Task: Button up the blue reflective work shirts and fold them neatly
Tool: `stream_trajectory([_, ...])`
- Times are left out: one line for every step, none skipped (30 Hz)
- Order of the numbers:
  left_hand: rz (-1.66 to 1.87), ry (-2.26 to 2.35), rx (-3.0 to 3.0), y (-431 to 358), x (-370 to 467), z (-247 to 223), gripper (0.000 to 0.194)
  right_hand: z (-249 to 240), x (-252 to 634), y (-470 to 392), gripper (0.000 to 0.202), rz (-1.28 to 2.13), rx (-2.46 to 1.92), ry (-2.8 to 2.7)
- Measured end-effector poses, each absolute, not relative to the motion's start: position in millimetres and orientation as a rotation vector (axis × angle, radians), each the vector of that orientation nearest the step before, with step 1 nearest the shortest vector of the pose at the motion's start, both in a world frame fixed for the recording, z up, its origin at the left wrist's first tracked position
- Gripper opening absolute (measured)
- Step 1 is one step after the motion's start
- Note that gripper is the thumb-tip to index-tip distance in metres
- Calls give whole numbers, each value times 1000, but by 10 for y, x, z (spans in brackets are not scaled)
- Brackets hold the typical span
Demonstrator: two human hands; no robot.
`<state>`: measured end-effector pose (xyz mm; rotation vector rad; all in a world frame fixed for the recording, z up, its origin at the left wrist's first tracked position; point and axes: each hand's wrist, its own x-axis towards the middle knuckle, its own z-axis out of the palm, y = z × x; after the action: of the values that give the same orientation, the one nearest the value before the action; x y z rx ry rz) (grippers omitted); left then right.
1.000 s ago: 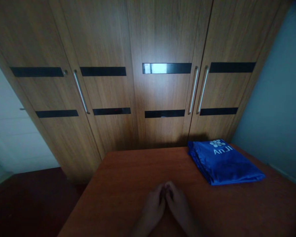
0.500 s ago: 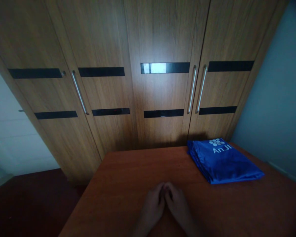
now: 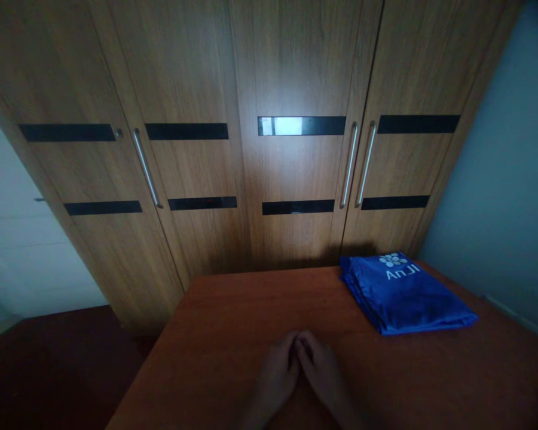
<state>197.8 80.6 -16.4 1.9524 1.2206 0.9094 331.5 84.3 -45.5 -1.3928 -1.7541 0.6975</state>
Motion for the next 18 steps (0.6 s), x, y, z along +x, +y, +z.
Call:
stream_trajectory([915, 1215, 1953, 807, 1977, -171, 45, -456, 3316, 842, 20, 696, -1392, -1759])
stream_trajectory([919, 1207, 1956, 807, 1975, -178, 45, -458, 3317, 840, 20, 693, -1394, -1763])
stream_trajectory([921, 1200, 1960, 806, 1973, -184, 46, -460, 3318, 837, 19, 691, -1399, -1766])
stream_trajectory([923, 1198, 1963, 806, 1972, -189, 46, -464, 3320, 833, 19, 687, -1404, -1769])
stream_trajectory([922, 1197, 1967, 806, 1970, -194, 47, -467, 3321, 831, 19, 683, -1407, -1769])
stream_trajectory([920, 1195, 1971, 806, 1969, -198, 47, -471, 3323, 829, 19, 681, -1408, -1769])
stream_trajectory([918, 1193, 1975, 806, 1968, -202, 46, -475, 3325, 828, 19, 678, -1409, -1767])
stream_trajectory([922, 1192, 1979, 806, 1967, -206, 46, -479, 3326, 829, 19, 678, -1407, -1768])
stream_trajectory([926, 1191, 1982, 805, 1967, -211, 45, -481, 3328, 831, 19, 679, -1404, -1773])
stream_trajectory([930, 1189, 1981, 805, 1967, -215, 45, -482, 3329, 833, 18, 678, -1405, -1777])
stream_trajectory([931, 1189, 1978, 805, 1968, -217, 44, -481, 3330, 834, 17, 677, -1410, -1779])
stream_trajectory([928, 1188, 1973, 804, 1968, -218, 45, -478, 3330, 835, 17, 678, -1413, -1781])
stream_trajectory([922, 1186, 1969, 804, 1970, -216, 46, -473, 3330, 834, 17, 679, -1414, -1782])
stream_trajectory([912, 1184, 1966, 803, 1971, -213, 46, -468, 3329, 832, 17, 682, -1411, -1784])
stream_trajectory([903, 1185, 1965, 803, 1972, -208, 47, -463, 3327, 830, 18, 680, -1409, -1783])
stream_trajectory([897, 1189, 1966, 803, 1972, -203, 47, -460, 3326, 828, 18, 676, -1407, -1783])
stream_trajectory([892, 1195, 1968, 803, 1972, -198, 48, -459, 3324, 826, 18, 671, -1408, -1784])
stream_trajectory([888, 1201, 1971, 803, 1971, -196, 47, -459, 3323, 826, 17, 665, -1415, -1784])
